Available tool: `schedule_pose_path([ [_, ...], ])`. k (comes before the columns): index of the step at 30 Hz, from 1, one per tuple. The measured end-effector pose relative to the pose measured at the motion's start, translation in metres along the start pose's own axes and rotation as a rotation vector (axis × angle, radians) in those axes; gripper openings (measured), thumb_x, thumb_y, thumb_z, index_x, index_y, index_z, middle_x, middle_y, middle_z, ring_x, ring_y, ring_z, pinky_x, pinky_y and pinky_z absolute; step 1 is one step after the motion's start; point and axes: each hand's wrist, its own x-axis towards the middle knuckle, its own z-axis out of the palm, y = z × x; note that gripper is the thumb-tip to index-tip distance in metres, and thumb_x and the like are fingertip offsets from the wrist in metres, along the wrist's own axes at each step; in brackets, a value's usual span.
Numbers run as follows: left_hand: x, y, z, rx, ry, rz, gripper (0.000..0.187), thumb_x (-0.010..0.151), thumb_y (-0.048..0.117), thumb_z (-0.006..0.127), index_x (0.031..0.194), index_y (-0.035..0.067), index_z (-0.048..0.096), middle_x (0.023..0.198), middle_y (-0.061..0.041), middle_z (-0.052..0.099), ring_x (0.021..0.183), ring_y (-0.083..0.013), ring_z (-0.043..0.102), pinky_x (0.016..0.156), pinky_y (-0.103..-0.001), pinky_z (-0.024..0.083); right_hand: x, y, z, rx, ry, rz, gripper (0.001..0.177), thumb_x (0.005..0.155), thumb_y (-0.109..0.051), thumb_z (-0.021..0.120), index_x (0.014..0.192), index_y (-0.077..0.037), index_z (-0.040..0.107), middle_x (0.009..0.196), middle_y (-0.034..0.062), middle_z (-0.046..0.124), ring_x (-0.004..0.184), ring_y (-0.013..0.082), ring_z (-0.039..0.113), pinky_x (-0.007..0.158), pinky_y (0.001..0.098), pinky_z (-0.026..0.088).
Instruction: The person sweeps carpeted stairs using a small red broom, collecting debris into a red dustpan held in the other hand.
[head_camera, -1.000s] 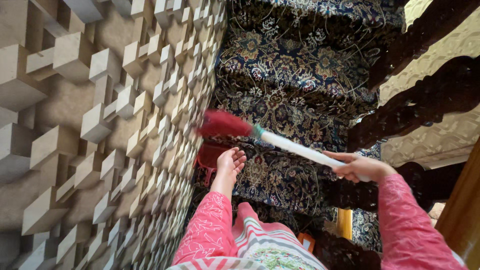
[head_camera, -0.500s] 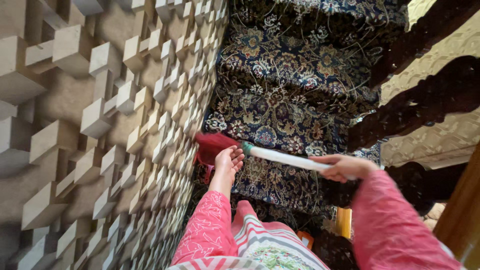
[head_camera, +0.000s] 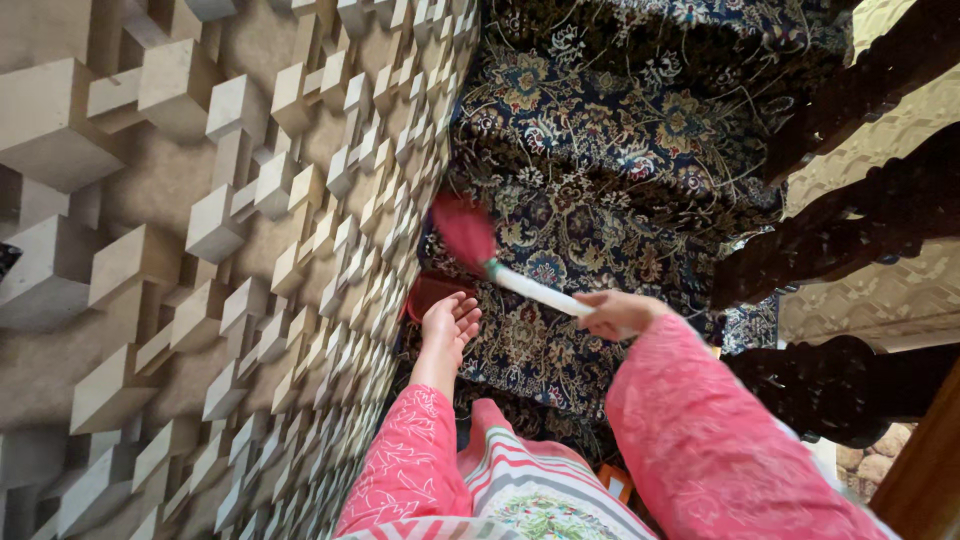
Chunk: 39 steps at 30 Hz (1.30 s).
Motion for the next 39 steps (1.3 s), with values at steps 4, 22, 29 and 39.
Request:
schedule_pose_path([
  [4, 0.0, 0.001, 0.004, 0.02, 0.018, -0.012, 0.026, 0.1, 0.023, 0.049, 0.118, 0.013, 0.066, 0.102, -0.005, 0.076, 0.085, -0.0202, 0.072, 0.071, -0.037, 0.054, -0.078, -0.003, -0.05, -0.296, -0.085, -0.049, 0.068, 0.091, -0.01, 0.068, 0.152, -0.034, 0.054, 0.074, -0.003, 0.057, 0.053, 0.0045, 0.042, 0.043, 0.0184, 0.035],
  [22, 0.008, -0.005, 0.017, 0.035, -0.033, -0.021, 0.025, 0.1, 0.024, 0.05, 0.117, 0.014, 0.065, 0.105, -0.005, 0.075, 0.088, -0.0205, 0.072, 0.074, -0.038, 0.053, -0.027, 0.052, -0.029, -0.111, -0.047, -0.081, 0.066, 0.095, -0.009, 0.065, 0.155, -0.029, 0.048, 0.077, 0.0005, 0.058, 0.053, 0.0068, 0.046, 0.043, 0.0211, 0.037],
  [29, 0.013, -0.011, 0.019, 0.036, -0.048, -0.025, 0.025, 0.099, 0.023, 0.05, 0.117, 0.014, 0.065, 0.103, -0.005, 0.076, 0.086, -0.021, 0.072, 0.072, -0.039, 0.053, -0.113, 0.044, -0.096, -0.255, 0.054, -0.224, 0.071, 0.094, -0.011, 0.066, 0.155, -0.037, 0.041, 0.068, 0.0006, 0.058, 0.051, 0.0101, 0.044, 0.043, 0.0261, 0.037],
  [39, 0.004, -0.003, 0.005, 0.033, -0.021, -0.009, 0.026, 0.1, 0.025, 0.049, 0.118, 0.014, 0.065, 0.103, -0.005, 0.076, 0.086, -0.02, 0.072, 0.072, -0.038, 0.053, -0.003, 0.07, 0.01, 0.073, 0.091, -0.055, 0.072, 0.095, -0.006, 0.064, 0.157, -0.029, 0.037, 0.079, 0.0041, 0.063, 0.052, 0.0101, 0.046, 0.045, 0.0241, 0.042],
])
